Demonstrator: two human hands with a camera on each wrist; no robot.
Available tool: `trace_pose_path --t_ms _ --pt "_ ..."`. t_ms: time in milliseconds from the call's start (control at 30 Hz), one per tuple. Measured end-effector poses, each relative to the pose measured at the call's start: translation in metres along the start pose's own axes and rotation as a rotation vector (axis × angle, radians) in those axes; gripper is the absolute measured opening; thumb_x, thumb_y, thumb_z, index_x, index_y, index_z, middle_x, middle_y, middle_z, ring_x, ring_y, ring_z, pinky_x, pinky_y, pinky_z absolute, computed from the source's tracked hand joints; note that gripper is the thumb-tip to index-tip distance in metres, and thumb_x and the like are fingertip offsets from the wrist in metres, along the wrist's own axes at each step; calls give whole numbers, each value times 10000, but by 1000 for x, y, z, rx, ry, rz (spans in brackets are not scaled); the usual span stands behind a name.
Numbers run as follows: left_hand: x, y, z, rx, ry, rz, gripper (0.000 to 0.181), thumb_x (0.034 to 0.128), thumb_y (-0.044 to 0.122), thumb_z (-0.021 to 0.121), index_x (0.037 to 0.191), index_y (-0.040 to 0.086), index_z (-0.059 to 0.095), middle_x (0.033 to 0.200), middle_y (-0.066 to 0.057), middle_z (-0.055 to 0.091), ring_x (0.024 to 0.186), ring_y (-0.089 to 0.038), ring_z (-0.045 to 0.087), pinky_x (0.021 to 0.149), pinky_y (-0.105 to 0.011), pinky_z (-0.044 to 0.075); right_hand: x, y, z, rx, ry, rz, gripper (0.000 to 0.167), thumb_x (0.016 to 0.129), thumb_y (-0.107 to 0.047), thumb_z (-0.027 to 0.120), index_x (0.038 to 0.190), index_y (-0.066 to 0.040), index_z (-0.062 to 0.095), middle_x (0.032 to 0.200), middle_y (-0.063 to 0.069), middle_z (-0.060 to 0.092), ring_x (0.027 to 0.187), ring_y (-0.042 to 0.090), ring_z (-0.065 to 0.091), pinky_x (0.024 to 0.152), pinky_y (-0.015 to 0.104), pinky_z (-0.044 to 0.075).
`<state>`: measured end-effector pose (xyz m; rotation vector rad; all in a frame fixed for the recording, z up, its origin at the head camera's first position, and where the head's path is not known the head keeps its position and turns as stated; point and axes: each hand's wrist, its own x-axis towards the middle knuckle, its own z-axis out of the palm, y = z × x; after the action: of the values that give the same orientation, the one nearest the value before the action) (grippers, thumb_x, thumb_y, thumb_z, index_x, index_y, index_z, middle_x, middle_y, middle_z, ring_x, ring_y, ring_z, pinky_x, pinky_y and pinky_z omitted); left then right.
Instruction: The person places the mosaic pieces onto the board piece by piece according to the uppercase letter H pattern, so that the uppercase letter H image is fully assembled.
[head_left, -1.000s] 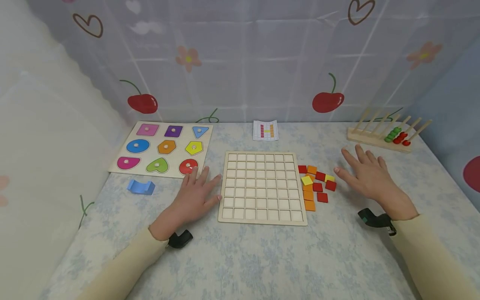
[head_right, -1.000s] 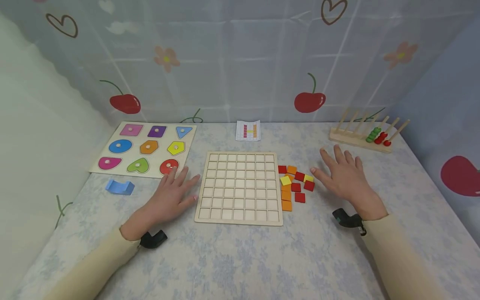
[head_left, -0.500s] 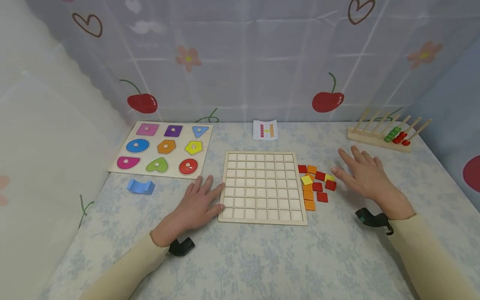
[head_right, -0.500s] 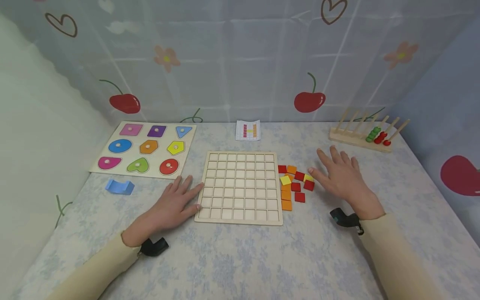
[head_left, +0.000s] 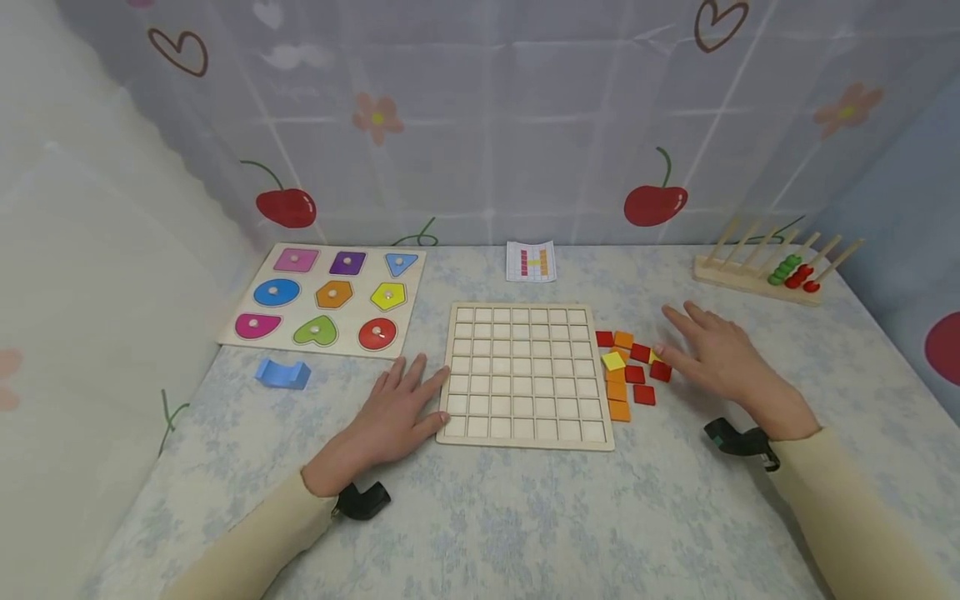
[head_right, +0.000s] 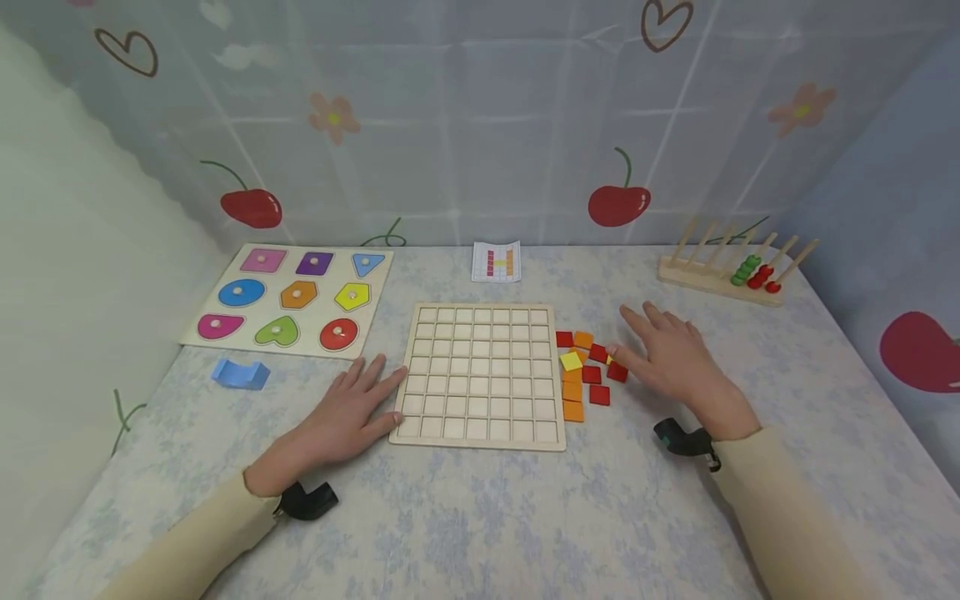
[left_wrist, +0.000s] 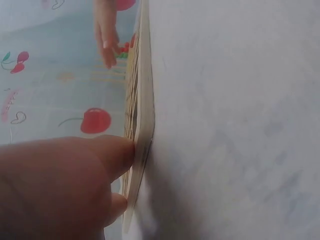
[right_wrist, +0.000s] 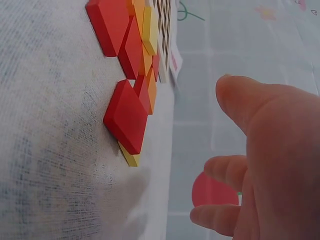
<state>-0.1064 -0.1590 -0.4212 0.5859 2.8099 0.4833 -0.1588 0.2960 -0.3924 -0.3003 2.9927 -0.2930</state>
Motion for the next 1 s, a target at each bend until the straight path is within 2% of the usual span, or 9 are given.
trace_pose_path --t_ms 267,633,833,1000 --pt "-1 0 2 12 25 12 662 1011 391 581 1587 132 382 1666 -267 239 1548 -536 133 1218 -688 173 -1 -2 0 14 18 -31 760 979 -417 615 1539 35 370 1551 413 312 1389 604 345 1114 741 304" --pt "0 -2 4 23 26 5 665 1009 399 582 1590 147 379 1670 -251 244 1552 -526 139 1223 -679 175 -5 0 -1 58 -8 -55 766 942 -421 681 1519 9 419 1536 376 362 1378 570 368 1082 744 344" --pt "0 -1 3 20 24 3 666 1010 394 584 1591 144 376 1670 -254 241 1552 -527 134 1222 -679 175 -6 1 4 83 5 -73 713 853 -351 805 1412 14 556 1440 335 490 1309 523 439 1049 715 406" --pt "-1 -2 4 24 36 15 664 1012 395 582 1588 136 380 1667 -261 243 1548 -532 142 1216 -681 188 -6 1 10 77 13 -71 634 805 -312 853 1308 10 641 1337 313 564 1216 486 504 1003 678 464"
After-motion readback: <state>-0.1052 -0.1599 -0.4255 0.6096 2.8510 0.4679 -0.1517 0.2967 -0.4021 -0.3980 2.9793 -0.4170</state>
